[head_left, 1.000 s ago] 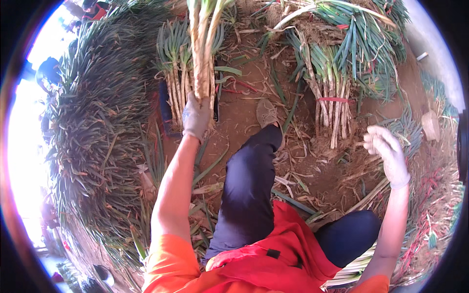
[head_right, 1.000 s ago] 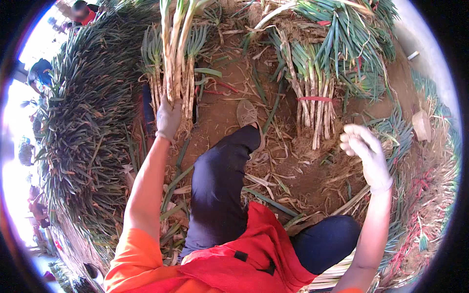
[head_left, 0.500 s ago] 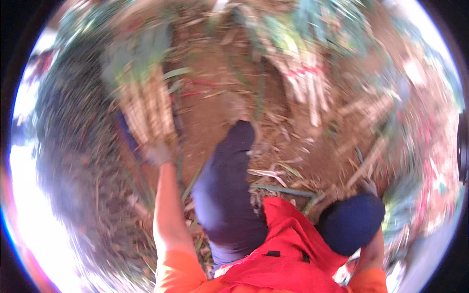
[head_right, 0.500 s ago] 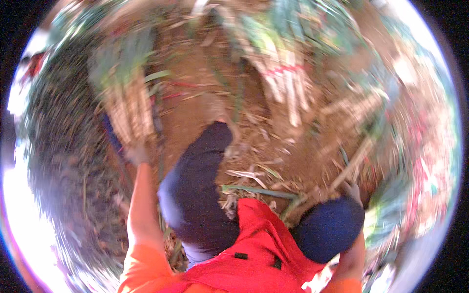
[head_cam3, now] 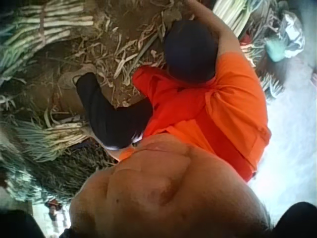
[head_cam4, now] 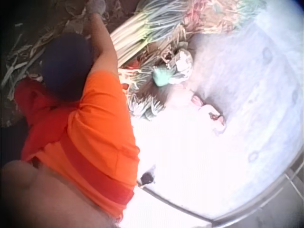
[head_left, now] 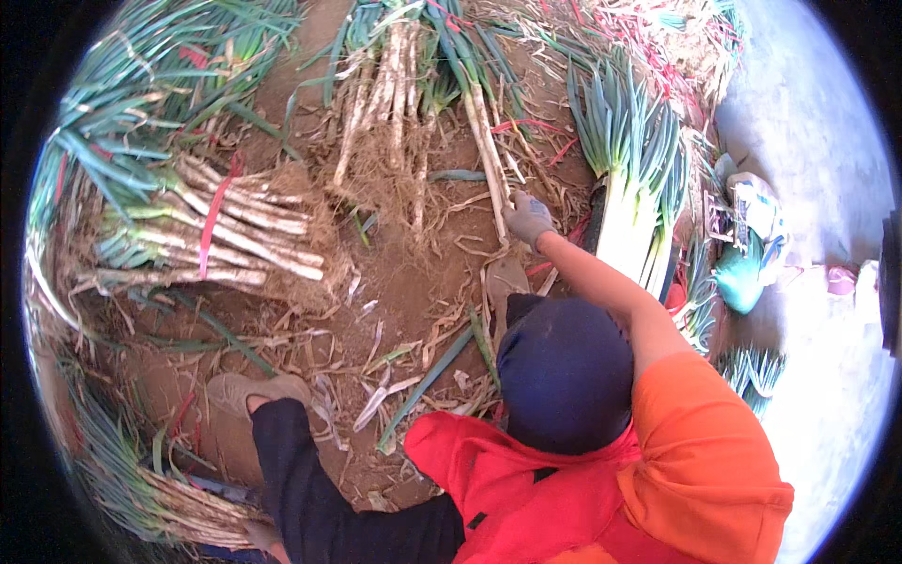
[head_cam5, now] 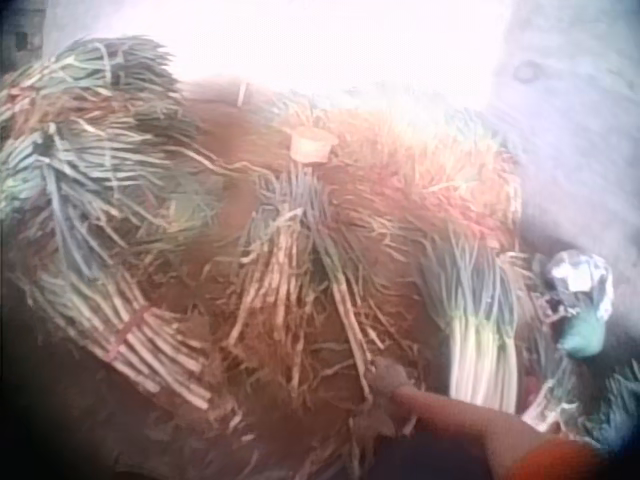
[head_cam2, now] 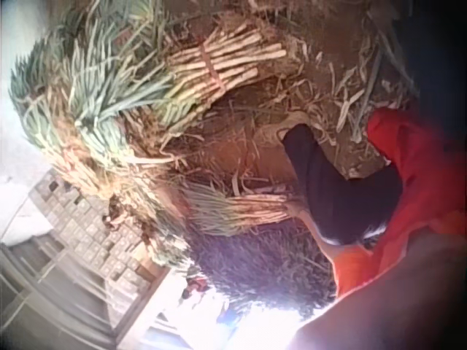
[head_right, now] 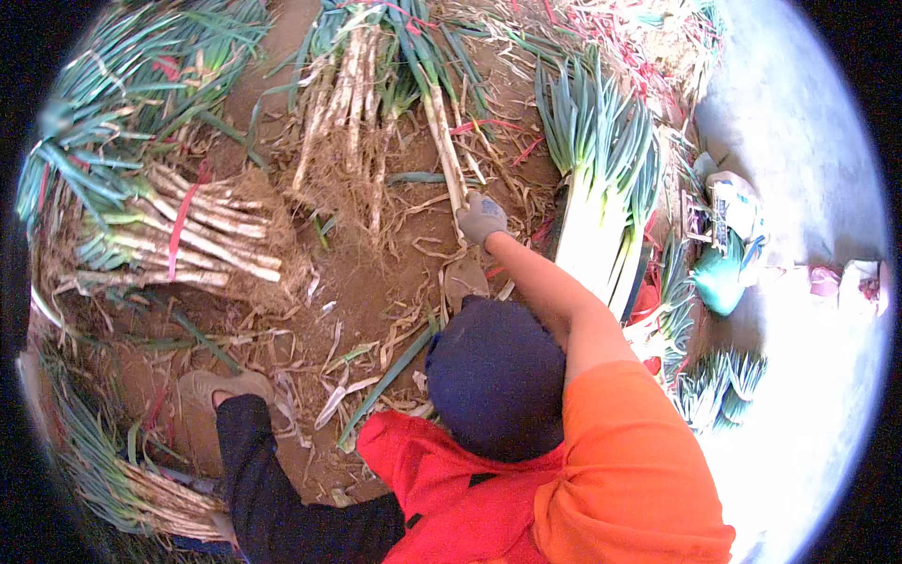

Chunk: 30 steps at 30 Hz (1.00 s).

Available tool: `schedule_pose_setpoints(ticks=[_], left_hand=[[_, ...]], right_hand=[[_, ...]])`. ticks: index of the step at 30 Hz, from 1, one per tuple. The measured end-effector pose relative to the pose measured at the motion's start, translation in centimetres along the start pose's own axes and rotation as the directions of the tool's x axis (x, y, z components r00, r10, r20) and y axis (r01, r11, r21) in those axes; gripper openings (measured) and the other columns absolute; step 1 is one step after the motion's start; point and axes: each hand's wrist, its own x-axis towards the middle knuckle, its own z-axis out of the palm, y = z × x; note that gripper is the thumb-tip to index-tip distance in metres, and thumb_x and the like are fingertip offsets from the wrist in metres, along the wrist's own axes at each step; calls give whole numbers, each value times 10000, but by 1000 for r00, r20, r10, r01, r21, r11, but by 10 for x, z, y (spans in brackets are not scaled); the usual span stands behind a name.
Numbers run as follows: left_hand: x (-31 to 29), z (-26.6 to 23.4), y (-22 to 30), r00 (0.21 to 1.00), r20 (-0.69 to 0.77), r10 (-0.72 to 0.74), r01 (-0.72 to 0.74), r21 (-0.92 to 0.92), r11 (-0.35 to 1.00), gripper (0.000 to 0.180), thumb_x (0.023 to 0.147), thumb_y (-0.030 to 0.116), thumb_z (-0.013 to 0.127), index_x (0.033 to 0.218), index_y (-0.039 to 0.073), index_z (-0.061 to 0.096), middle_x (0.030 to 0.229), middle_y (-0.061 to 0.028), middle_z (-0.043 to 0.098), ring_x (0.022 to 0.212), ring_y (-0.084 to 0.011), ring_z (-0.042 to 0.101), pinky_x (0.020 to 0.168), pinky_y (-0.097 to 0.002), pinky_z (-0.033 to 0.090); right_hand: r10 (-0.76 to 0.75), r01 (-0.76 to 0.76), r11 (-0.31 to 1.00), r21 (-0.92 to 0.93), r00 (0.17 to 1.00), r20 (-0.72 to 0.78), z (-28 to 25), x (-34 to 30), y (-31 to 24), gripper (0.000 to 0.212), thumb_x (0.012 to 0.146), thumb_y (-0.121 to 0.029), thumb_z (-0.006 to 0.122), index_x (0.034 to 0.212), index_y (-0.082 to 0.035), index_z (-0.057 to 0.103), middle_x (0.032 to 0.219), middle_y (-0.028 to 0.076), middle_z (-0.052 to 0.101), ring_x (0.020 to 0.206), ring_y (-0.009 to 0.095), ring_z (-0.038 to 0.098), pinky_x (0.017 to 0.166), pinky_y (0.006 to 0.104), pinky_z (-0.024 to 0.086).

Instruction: The person picks up individual leeks from a pile, peels off the outer layers of the white stalks by hand to reveal the clean surface, and then places the cleaned leeks onto another pile.

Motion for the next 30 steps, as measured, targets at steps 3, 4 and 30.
schedule_pose_setpoints(ticks=[3,4,30], left_hand=[[22,39,43,980,171,99,-89,-67,994,445,835,333,671,1170,46,614,1075,-181,641,1026,-324,612,893,-431,476],[31,51,55,969,209,129,-114,-83,990,443,835,332,670,1171,48,615,1078,-178,642,1024,-322,613,892,-428,477],[-3,7,286,942,277,-189,326,-625,709,458,935,397,523,1095,-25,596,977,-216,677,971,-311,669,793,-413,513]], right_hand=[[88,-90,996,-24,992,-87,22,18,5,469,849,-349,533,1208,-46,544,1148,237,618,1075,383,595,934,459,453],[150,-153,988,-21,983,-108,24,21,3,486,854,-366,522,1223,-50,550,1164,246,612,1088,382,591,946,455,448],[-779,-459,434,775,240,579,-159,-89,-166,373,939,-408,524,1177,-125,574,1136,73,600,1036,208,594,896,388,475]])
